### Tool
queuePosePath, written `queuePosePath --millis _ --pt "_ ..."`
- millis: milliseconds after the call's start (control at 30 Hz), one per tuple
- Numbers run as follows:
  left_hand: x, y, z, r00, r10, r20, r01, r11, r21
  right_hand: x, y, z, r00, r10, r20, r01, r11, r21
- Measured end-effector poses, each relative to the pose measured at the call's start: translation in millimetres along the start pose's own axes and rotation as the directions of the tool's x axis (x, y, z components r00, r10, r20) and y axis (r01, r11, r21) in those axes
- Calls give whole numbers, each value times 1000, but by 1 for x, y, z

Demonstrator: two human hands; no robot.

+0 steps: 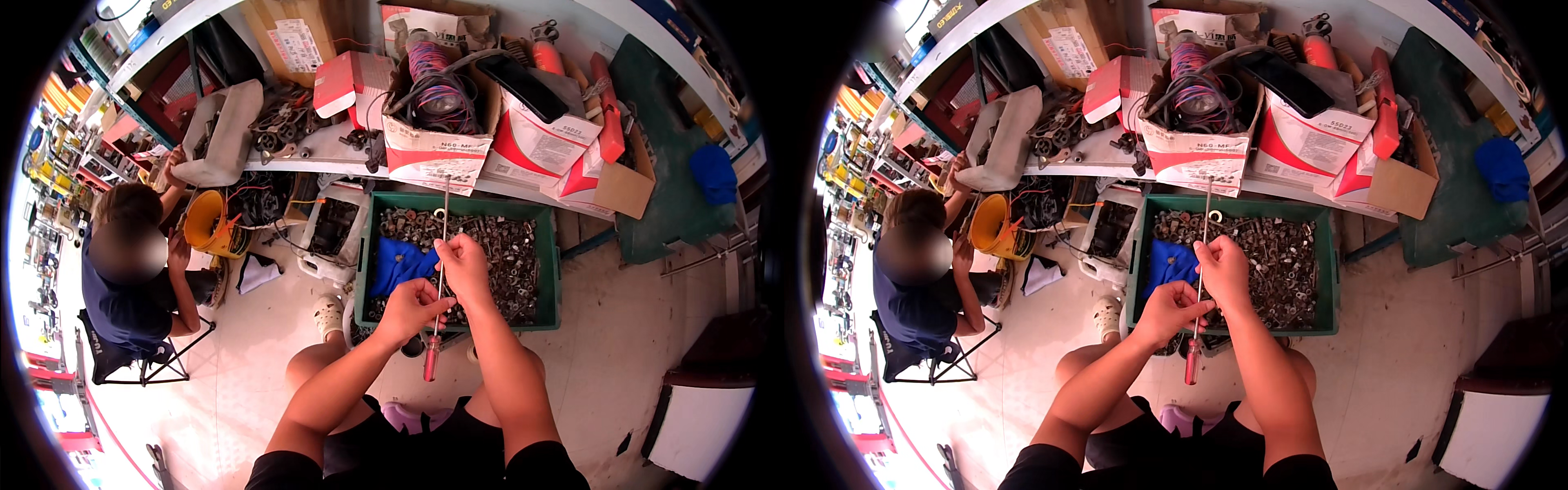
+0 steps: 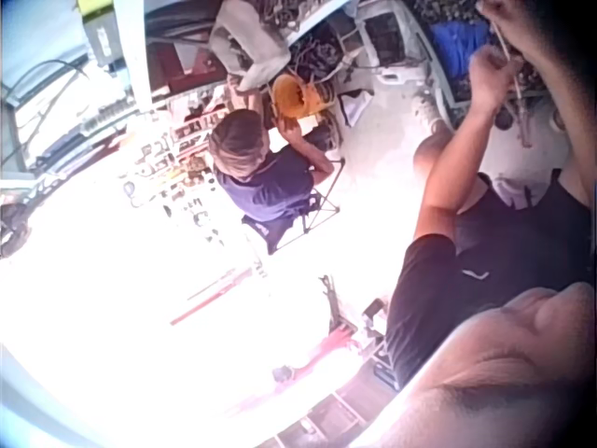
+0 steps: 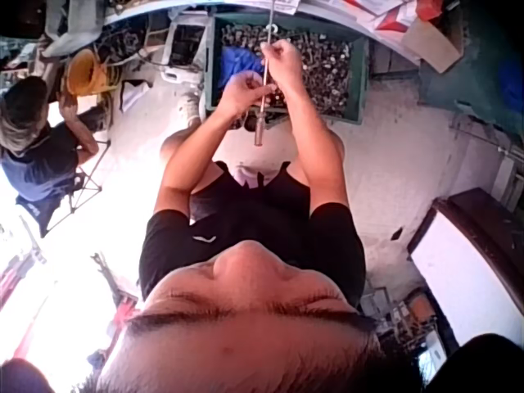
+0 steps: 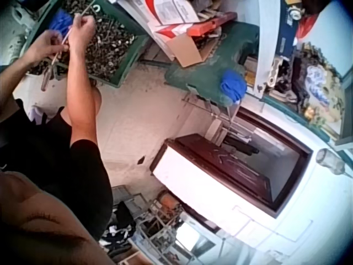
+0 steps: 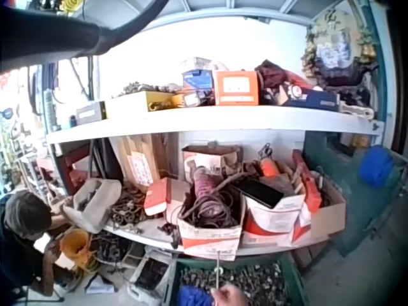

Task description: The person sits on a low stool and uses a screwdriver to manipulate small metal lock cylinders from a green bin. They repeatedly pick up a cylinder, insert the screwdriver, and turn it while holding the cylinder in their other hand. Another person sits nearby working on a separate task.

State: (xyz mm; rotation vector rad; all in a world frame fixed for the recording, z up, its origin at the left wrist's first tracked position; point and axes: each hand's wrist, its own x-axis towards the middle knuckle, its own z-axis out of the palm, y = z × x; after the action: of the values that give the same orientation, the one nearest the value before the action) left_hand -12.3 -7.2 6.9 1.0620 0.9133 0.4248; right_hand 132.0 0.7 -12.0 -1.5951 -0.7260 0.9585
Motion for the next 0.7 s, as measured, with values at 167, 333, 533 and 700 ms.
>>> queuePosePath --millis 167,333,533,700 --pt "3 -3 1 999 -44 14 45 998 -48 1 -2 0 1000 14 27 -17 996 92" --pt "2 -14 -9 999 -48 4 48 999 -8 -1 -25 -15 928 211 307 -289 928 236" --pt "3 -14 -11 990 -86 115 105 980 -168 4 -25 -29 835 195 515 -351 909 224" --pt "2 -15 -8 993 -89 77 94 994 -61 7 -16 -31 856 155 494 -285 937 200"
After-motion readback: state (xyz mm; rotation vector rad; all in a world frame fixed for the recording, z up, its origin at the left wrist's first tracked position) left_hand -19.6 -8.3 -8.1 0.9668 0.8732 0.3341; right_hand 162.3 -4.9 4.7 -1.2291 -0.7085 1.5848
